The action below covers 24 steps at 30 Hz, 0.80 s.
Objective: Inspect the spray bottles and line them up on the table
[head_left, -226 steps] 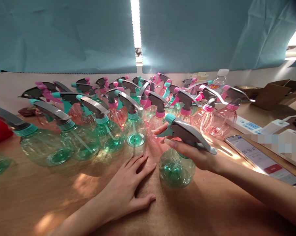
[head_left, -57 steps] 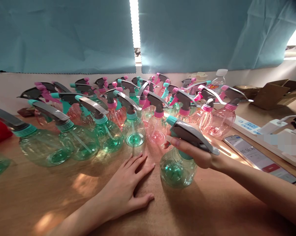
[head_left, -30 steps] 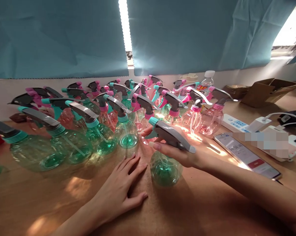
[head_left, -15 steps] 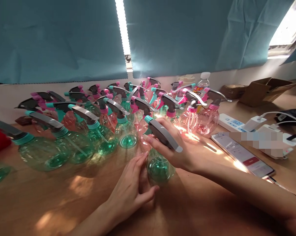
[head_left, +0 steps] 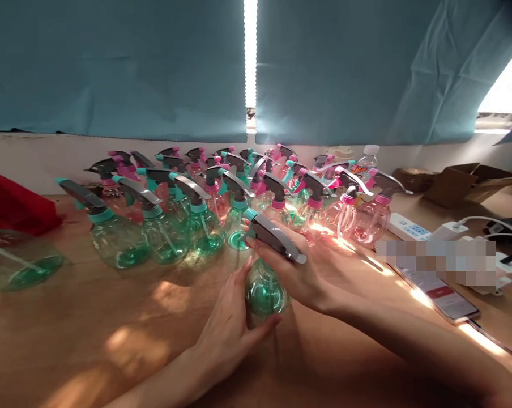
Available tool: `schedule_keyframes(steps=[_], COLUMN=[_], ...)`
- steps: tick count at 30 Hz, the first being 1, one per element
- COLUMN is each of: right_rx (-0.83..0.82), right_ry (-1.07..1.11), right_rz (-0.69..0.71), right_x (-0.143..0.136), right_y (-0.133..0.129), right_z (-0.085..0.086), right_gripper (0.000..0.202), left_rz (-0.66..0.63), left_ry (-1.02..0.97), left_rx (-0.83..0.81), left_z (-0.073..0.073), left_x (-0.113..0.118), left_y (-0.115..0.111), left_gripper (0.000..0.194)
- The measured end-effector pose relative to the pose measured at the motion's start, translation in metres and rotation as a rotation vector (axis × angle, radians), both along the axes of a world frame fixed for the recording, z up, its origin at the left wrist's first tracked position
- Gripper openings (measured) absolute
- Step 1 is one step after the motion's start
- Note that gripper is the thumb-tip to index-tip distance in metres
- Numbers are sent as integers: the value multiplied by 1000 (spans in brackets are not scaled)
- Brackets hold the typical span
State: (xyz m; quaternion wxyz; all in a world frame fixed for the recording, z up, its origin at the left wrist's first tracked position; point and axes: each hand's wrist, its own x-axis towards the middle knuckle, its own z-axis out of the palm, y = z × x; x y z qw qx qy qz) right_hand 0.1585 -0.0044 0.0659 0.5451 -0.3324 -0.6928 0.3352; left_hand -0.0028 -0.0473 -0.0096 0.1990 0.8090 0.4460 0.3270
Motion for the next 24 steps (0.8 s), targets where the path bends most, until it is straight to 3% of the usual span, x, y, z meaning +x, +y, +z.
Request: schedule_keyframes(steps=[5,8,12,15,20,24], right_rx=[-47,-2,47,120,113,42], right_ry=[-140,-44,26,1,-19,-44], right_rz=[30,104,221,284,341,404], right_x=[-37,-71,-125,-163,-224,-258], right_y=[-15,-18,-17,-18,-17,-3], right_z=[19,14,1,3,9,12], right_gripper=[7,6,9,9,15,22], left_rz=[74,140,349,465,559,641], left_ry=[9,19,44,3,-31,59], left_rx=[40,25,42,95,210,299], left_z=[5,6,6,14,34,40], left_x=[-35,-63,-103,-128,-168,-204], left_y=[-16,-30,-49,-59,-61,-55], left_gripper=[81,81,80,74,57,45])
